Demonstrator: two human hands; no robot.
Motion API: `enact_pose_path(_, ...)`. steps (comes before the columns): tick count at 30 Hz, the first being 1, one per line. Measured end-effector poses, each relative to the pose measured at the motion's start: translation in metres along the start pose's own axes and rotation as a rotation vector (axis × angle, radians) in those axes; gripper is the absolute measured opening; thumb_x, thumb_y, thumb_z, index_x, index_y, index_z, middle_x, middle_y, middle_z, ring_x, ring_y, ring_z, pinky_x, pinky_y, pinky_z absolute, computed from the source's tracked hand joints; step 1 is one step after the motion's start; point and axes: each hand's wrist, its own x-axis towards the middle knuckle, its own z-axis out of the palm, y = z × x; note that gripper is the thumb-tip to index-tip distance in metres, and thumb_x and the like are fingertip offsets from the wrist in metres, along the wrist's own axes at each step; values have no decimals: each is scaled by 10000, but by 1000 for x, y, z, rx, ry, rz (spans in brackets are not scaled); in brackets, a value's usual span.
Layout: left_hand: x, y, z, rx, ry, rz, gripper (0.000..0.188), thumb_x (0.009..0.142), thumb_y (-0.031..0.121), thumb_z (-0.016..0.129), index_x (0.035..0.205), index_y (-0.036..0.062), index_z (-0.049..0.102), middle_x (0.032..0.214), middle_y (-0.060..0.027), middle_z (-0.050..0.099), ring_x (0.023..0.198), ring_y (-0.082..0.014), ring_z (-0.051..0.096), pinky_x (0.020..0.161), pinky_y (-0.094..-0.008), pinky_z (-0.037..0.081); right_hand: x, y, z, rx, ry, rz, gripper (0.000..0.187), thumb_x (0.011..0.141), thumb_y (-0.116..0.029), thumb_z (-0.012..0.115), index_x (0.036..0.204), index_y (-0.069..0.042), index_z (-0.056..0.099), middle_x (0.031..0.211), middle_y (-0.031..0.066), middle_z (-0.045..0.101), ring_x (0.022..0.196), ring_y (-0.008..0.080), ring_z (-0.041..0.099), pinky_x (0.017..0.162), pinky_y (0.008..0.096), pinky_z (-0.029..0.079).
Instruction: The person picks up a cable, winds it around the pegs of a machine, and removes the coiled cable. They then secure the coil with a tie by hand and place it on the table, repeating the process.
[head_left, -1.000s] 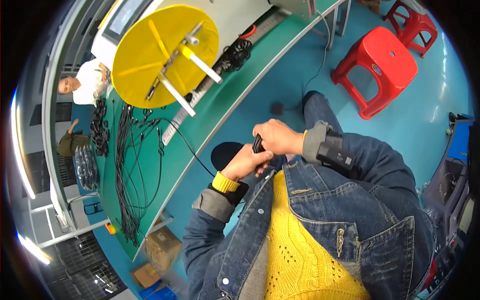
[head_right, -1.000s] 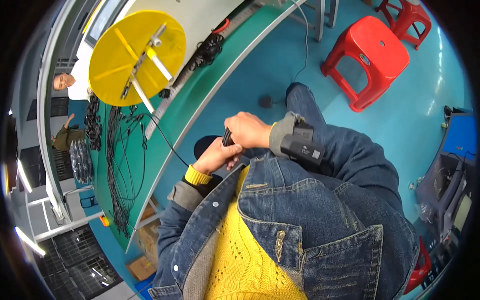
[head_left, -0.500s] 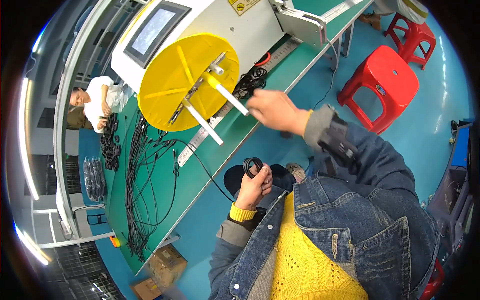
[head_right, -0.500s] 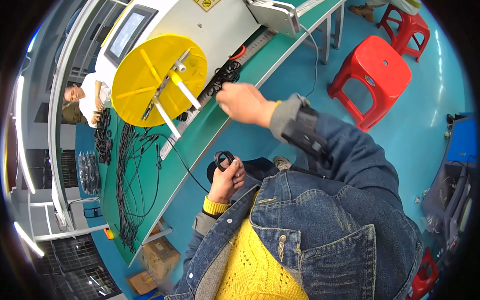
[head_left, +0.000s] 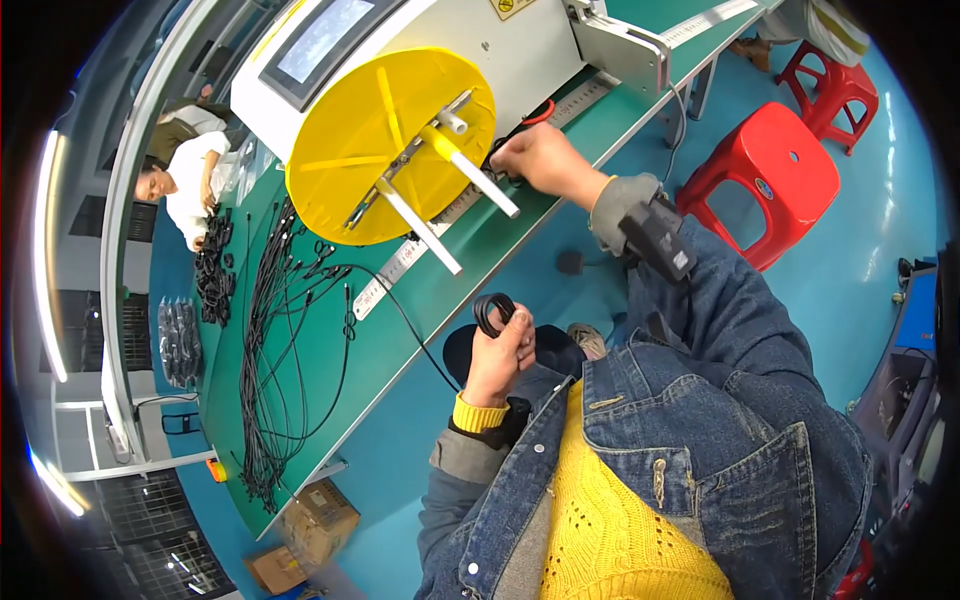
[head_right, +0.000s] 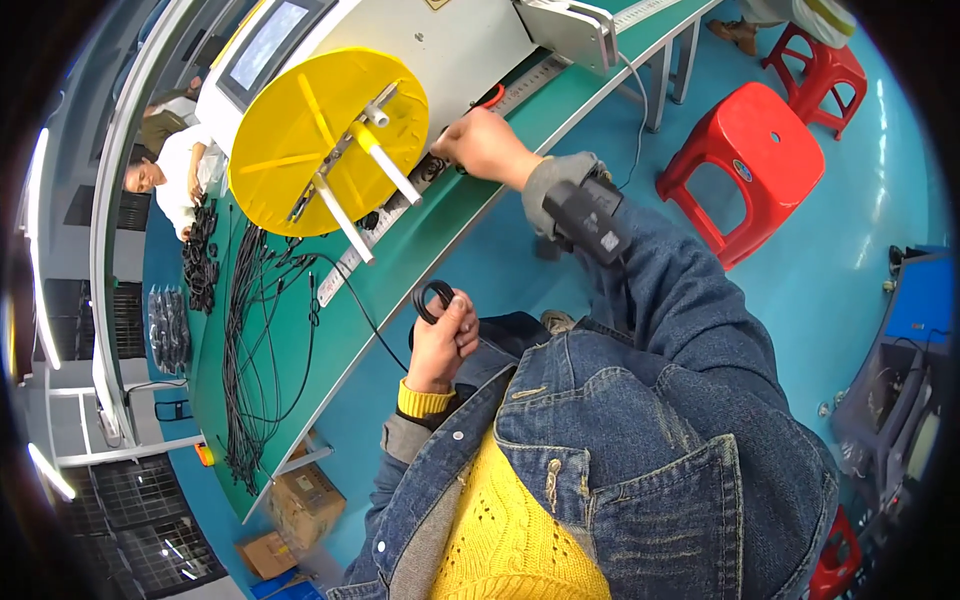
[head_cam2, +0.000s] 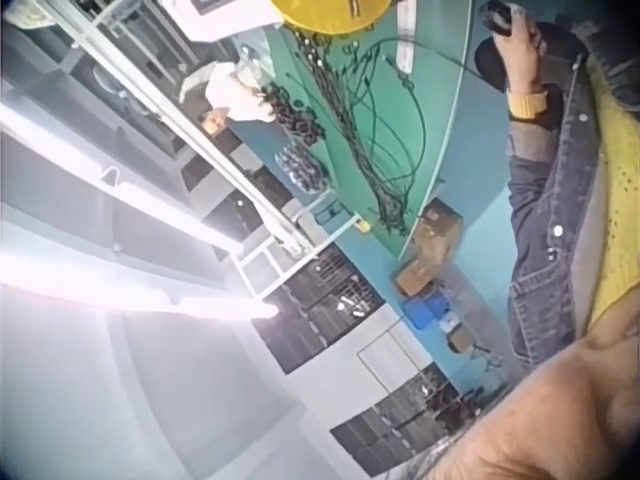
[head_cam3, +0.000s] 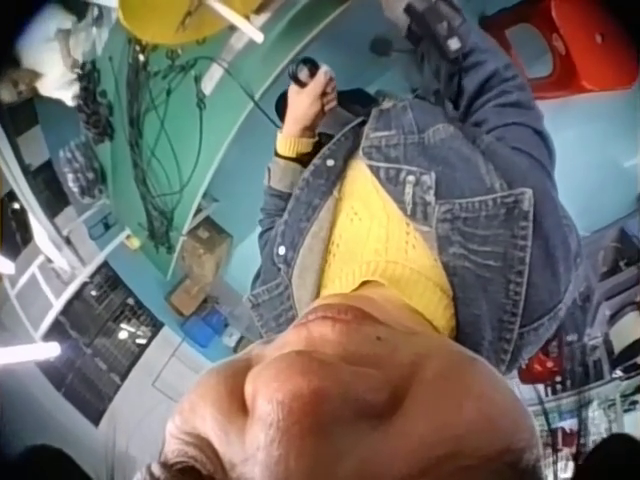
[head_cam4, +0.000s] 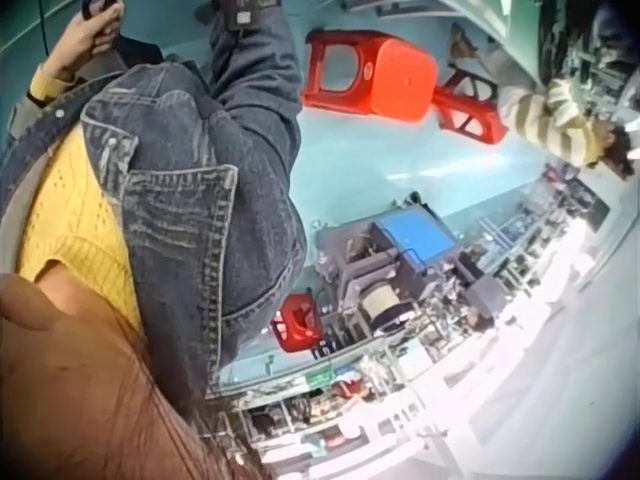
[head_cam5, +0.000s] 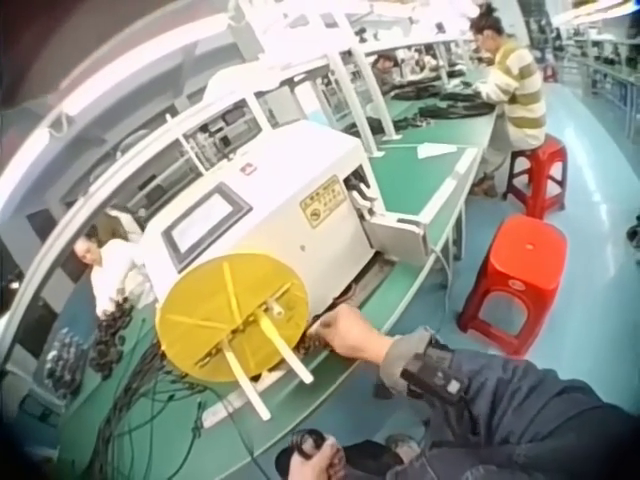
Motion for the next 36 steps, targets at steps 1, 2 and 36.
enact_pose_path(1,3,3,1,7,-1,25,197,895,243,519,836,71,443,635,18,362,490,-58,321,406,-190,262,2,-8,-8,272,-62,225,146,789,-162,593,805,-35,661,677,38,560,470,133,439,430,256,357)
enact_pose_path(2,6,5,1,8,-6,25,197,895,243,519,836,71,443,635,18,362,490,-58,321,406,-190,262,3,-12,-14,545,-123,448,161,810,-176,590,817,-30,658,670,14,543,458,90,407,406,225,326)
enact_pose_path(36,20,6,-6,-15,140,146,116,879,154,523,853,51,478,638,17,413,484,-59,364,411,-200,328,-141,-28,0,1068,-529,529,192,850,-156,576,953,0,620,797,3,581,619,42,483,469,174,372)
